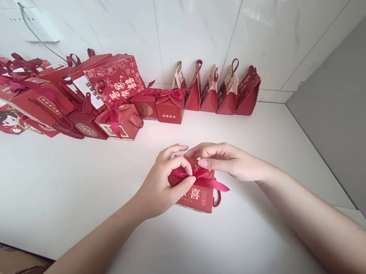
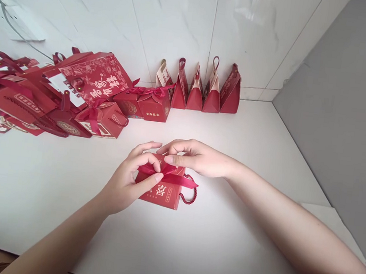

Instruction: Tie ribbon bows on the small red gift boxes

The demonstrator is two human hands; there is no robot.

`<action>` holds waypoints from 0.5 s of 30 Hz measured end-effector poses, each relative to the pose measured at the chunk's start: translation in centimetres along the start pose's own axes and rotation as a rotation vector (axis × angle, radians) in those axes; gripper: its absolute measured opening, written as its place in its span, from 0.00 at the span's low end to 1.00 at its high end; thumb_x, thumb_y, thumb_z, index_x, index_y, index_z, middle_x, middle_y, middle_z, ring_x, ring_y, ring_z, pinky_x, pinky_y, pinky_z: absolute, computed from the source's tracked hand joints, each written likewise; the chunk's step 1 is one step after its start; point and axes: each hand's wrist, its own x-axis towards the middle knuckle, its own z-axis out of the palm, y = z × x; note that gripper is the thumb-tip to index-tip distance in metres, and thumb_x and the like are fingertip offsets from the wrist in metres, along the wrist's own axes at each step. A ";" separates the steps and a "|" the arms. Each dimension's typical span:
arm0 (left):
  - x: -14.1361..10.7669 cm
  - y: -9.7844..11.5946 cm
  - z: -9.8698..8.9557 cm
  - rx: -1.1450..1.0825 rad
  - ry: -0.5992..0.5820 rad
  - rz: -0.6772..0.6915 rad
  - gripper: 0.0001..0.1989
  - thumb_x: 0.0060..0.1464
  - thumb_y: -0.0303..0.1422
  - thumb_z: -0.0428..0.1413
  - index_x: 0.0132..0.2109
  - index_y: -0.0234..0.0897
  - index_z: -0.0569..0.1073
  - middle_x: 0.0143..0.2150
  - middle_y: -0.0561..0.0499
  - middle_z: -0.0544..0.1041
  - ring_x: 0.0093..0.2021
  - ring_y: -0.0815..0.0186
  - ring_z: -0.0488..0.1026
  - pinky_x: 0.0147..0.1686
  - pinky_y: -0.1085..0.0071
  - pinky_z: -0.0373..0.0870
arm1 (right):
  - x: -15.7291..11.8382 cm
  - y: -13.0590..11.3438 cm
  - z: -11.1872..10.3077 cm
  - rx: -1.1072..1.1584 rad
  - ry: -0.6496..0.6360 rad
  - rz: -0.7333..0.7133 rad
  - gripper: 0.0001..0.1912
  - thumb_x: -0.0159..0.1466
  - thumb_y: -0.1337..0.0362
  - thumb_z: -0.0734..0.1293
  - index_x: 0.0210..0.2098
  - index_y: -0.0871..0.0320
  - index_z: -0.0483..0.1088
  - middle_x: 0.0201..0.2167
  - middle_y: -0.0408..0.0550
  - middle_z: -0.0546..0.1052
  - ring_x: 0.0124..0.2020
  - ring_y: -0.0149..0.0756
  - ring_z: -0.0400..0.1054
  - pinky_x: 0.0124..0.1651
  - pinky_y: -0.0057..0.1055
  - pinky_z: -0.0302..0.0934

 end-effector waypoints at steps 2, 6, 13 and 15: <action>0.1 0.0 -0.2 -0.013 -0.039 -0.052 0.03 0.59 0.34 0.55 0.36 0.42 0.70 0.64 0.48 0.61 0.70 0.54 0.52 0.62 0.54 0.61 | 0.0 0.2 -0.1 0.002 0.001 0.004 0.17 0.68 0.55 0.65 0.26 0.58 0.67 0.53 0.49 0.74 0.49 0.39 0.67 0.50 0.38 0.59; 0.3 0.1 -0.5 -0.017 -0.062 -0.089 0.04 0.58 0.35 0.56 0.35 0.41 0.70 0.64 0.48 0.61 0.70 0.54 0.51 0.60 0.55 0.64 | 0.1 0.6 -0.2 -0.024 0.023 0.015 0.18 0.68 0.56 0.65 0.24 0.58 0.66 0.52 0.49 0.73 0.49 0.39 0.66 0.51 0.37 0.59; 0.1 -0.1 -0.1 0.032 0.027 -0.067 0.04 0.57 0.34 0.56 0.35 0.41 0.71 0.62 0.45 0.63 0.68 0.53 0.57 0.62 0.53 0.62 | 0.0 0.9 0.0 -0.171 0.103 -0.010 0.18 0.68 0.58 0.64 0.23 0.58 0.68 0.50 0.48 0.72 0.44 0.35 0.67 0.50 0.37 0.59; 0.0 -0.1 -0.1 0.036 0.042 -0.068 0.04 0.57 0.35 0.56 0.35 0.41 0.71 0.62 0.46 0.63 0.67 0.53 0.58 0.62 0.52 0.62 | 0.1 1.2 -0.1 -0.153 0.111 -0.007 0.18 0.68 0.56 0.65 0.24 0.58 0.71 0.51 0.48 0.72 0.46 0.37 0.67 0.52 0.37 0.58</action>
